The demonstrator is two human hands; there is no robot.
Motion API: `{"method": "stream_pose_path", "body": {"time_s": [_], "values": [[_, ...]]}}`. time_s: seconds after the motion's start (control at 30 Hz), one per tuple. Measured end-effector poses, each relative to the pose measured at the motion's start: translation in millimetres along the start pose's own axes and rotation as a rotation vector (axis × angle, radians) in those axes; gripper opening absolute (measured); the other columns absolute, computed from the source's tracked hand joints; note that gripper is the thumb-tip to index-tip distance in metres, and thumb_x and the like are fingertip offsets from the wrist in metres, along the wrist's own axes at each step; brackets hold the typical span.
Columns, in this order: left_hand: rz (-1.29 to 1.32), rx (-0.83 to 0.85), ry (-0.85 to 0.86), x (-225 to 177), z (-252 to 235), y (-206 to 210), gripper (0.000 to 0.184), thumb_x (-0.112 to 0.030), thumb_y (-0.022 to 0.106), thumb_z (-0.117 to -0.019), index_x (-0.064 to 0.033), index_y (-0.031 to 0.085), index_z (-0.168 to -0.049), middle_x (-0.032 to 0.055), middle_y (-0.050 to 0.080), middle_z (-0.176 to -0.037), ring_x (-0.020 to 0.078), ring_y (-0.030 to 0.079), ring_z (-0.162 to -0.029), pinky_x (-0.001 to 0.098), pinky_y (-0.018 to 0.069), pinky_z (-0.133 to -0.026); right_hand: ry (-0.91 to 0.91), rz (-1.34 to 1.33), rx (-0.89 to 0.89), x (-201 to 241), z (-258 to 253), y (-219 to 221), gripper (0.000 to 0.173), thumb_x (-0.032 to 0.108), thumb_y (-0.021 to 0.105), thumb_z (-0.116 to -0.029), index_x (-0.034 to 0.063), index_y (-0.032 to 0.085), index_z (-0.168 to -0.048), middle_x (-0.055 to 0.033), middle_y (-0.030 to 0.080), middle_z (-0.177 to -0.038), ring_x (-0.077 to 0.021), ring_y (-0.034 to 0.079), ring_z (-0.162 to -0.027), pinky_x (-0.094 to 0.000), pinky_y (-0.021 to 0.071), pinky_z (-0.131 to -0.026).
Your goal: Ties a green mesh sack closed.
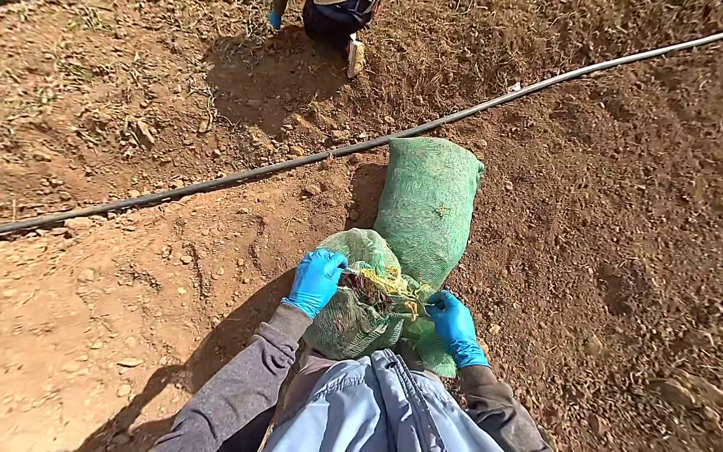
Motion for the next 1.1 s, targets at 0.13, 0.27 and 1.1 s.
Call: {"method": "stream_pose_path", "body": {"time_s": [0.13, 0.27, 1.1], "values": [[-0.064, 0.156, 0.282, -48, 0, 24, 0.037, -0.015, 0.075, -0.0888, -0.0199, 0.073, -0.125, 0.0052, 0.064, -0.137, 0.0284, 0.056, -0.130, 0.0513, 0.0467, -0.106, -0.138, -0.298, 0.153, -2, 6, -6, 0.015, 0.019, 0.079, -0.0855, 0.0134, 0.075, -0.098, 0.0008, 0.074, -0.092, -0.0121, 0.070, -0.085, -0.0350, 0.0590, -0.081], [-0.091, 0.200, 0.535, -104, 1, 58, 0.046, -0.017, 0.076, -0.0891, -0.0207, 0.068, -0.134, 0.0056, 0.062, -0.142, 0.0293, 0.054, -0.134, 0.0523, 0.0466, -0.107, -0.150, -0.427, 0.225, -8, 14, -7, 0.013, 0.020, 0.078, -0.0877, 0.0111, 0.075, -0.096, -0.0014, 0.074, -0.088, -0.0128, 0.070, -0.082, -0.0324, 0.0585, -0.078], [-0.104, 1.046, 0.288, -138, -37, 55, 0.043, -0.055, 0.069, -0.0934, -0.0163, 0.076, -0.112, 0.0097, 0.074, -0.109, 0.0311, 0.068, -0.108, 0.0640, 0.0508, -0.094, -0.212, -0.441, -0.011, -33, 37, -11, 0.015, 0.015, 0.071, -0.0912, 0.0171, 0.079, -0.104, 0.0014, 0.074, -0.101, -0.0078, 0.069, -0.091, -0.0284, 0.0583, -0.085]]}}
Point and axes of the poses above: each hand's wrist, its own z-axis away from the middle knuckle, its own y-axis out of the palm, x = y × z, the point moved 6 cm from there along -z, towards the middle knuckle
